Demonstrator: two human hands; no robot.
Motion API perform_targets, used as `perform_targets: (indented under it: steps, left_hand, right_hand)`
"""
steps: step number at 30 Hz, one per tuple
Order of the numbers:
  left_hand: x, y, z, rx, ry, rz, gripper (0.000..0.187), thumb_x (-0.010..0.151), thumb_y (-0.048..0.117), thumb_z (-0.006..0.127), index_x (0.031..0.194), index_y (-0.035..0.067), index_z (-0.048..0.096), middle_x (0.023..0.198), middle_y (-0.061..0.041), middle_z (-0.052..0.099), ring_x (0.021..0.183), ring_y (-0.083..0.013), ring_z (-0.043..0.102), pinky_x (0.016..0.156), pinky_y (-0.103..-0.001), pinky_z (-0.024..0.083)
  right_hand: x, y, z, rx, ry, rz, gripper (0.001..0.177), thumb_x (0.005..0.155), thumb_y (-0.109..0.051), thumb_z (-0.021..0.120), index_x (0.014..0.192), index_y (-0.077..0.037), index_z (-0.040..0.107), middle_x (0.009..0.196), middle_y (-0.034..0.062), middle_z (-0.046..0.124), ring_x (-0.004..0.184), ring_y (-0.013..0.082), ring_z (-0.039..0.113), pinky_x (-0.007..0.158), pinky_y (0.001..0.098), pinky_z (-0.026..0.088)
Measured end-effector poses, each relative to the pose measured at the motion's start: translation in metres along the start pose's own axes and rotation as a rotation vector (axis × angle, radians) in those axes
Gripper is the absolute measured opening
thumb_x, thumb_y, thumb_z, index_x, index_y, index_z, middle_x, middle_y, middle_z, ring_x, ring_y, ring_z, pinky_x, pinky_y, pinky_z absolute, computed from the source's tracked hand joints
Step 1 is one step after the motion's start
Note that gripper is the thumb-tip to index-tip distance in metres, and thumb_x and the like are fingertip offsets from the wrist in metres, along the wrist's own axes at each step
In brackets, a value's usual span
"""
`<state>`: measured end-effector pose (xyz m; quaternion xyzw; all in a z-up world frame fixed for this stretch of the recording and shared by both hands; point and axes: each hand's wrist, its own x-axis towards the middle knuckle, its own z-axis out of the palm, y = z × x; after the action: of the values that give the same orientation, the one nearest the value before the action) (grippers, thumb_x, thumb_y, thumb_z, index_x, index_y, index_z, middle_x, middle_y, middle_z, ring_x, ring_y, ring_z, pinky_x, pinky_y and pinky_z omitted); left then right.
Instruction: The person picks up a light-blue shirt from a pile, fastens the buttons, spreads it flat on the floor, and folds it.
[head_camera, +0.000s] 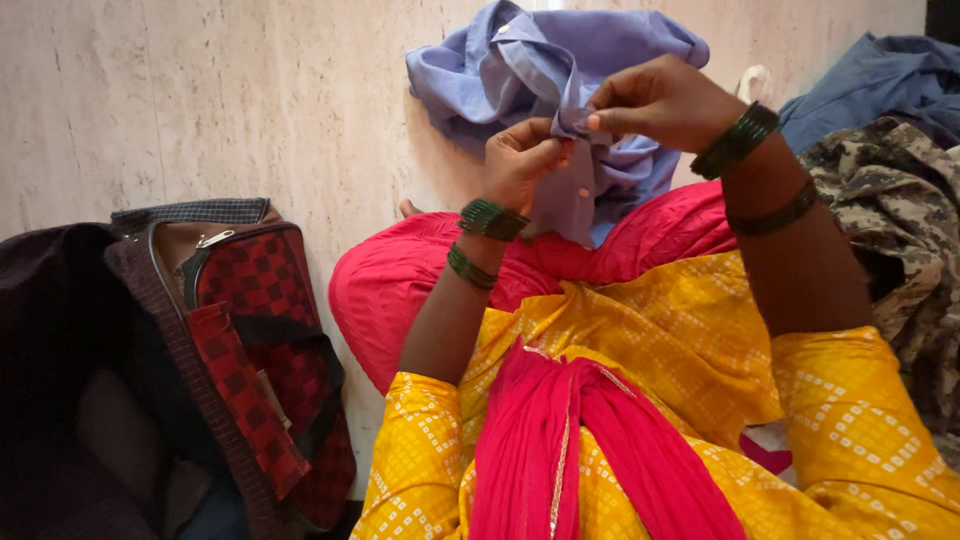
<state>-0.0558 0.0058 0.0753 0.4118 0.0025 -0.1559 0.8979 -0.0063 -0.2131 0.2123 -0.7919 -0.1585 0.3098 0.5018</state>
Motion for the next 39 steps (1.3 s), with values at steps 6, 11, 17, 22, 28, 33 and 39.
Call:
perform_targets:
  steps: [6, 11, 17, 22, 28, 33, 39]
  left_hand:
    - [-0.002, 0.018, 0.014, -0.151, 0.253, 0.048, 0.038, 0.083, -0.009, 0.069, 0.114, 0.009, 0.057, 0.091, -0.011, 0.074, 0.071, -0.0162, 0.070, 0.063, -0.027, 0.057]
    - [-0.004, 0.008, 0.016, -0.012, 0.270, 0.265, 0.020, 0.091, -0.008, 0.069, 0.105, 0.004, 0.060, 0.095, -0.011, 0.073, 0.076, -0.0163, 0.071, 0.067, -0.027, 0.060]
    - [-0.008, -0.001, 0.016, 0.096, 0.254, 0.243, 0.016, 0.098, -0.004, 0.066, 0.113, -0.005, 0.072, 0.105, -0.010, 0.075, 0.084, -0.0132, 0.072, 0.075, -0.027, 0.061]
    - [-0.008, -0.004, 0.017, 0.127, 0.245, 0.228, 0.024, 0.100, -0.002, 0.067, 0.123, -0.007, 0.071, 0.110, -0.010, 0.075, 0.087, -0.0120, 0.071, 0.078, -0.027, 0.061]
    - [-0.010, -0.007, 0.018, 0.055, 0.172, 0.219, 0.031, 0.099, -0.004, 0.068, 0.131, -0.006, 0.067, 0.113, -0.010, 0.075, 0.092, -0.0113, 0.070, 0.083, -0.028, 0.061]
    - [-0.012, -0.003, 0.018, 0.108, 0.162, 0.229, 0.041, 0.099, -0.004, 0.068, 0.140, -0.005, 0.062, 0.118, -0.008, 0.071, 0.092, -0.0114, 0.070, 0.083, -0.026, 0.060]
    - [-0.014, 0.002, 0.023, 0.094, 0.162, 0.208, 0.040, 0.097, -0.004, 0.069, 0.136, -0.005, 0.063, 0.117, -0.008, 0.073, 0.091, -0.0121, 0.071, 0.082, -0.026, 0.061]
  right_hand:
    - [0.002, -0.017, 0.006, 0.095, 0.160, 0.002, 0.022, 0.100, -0.019, 0.073, 0.107, 0.002, 0.071, 0.090, -0.0004, 0.070, 0.080, 0.0047, 0.065, 0.071, 0.0233, 0.058]
    - [-0.008, 0.001, 0.056, 0.078, 0.390, -0.096, 0.021, 0.099, -0.018, 0.077, 0.104, 0.001, 0.069, 0.085, 0.0012, 0.068, 0.073, 0.0052, 0.063, 0.063, 0.0221, 0.052]
    - [0.000, 0.002, 0.090, -0.571, 0.856, -0.333, 0.017, 0.094, -0.017, 0.081, 0.098, -0.007, 0.068, 0.086, 0.0044, 0.066, 0.078, 0.0190, 0.063, 0.080, 0.0368, 0.047]
    - [0.002, -0.001, 0.104, -0.895, 1.017, -0.377, 0.016, 0.099, -0.021, 0.075, 0.110, -0.012, 0.067, 0.102, 0.0019, 0.066, 0.098, 0.0232, 0.061, 0.100, 0.0411, 0.037]
    - [0.007, 0.010, 0.117, -0.892, 1.096, -0.326, 0.016, 0.103, -0.025, 0.075, 0.105, -0.012, 0.067, 0.099, 0.0033, 0.066, 0.097, 0.0238, 0.060, 0.101, 0.0442, 0.036]
    - [0.005, 0.019, 0.117, -0.234, 0.949, -0.273, 0.014, 0.104, -0.016, 0.073, 0.110, -0.003, 0.074, 0.105, 0.0068, 0.073, 0.097, 0.0230, 0.069, 0.087, 0.0404, 0.053]
    - [0.008, 0.017, 0.118, 0.375, 0.809, -0.071, 0.017, 0.101, -0.015, 0.070, 0.109, -0.001, 0.073, 0.096, 0.0010, 0.071, 0.078, 0.0075, 0.067, 0.061, 0.0273, 0.056]
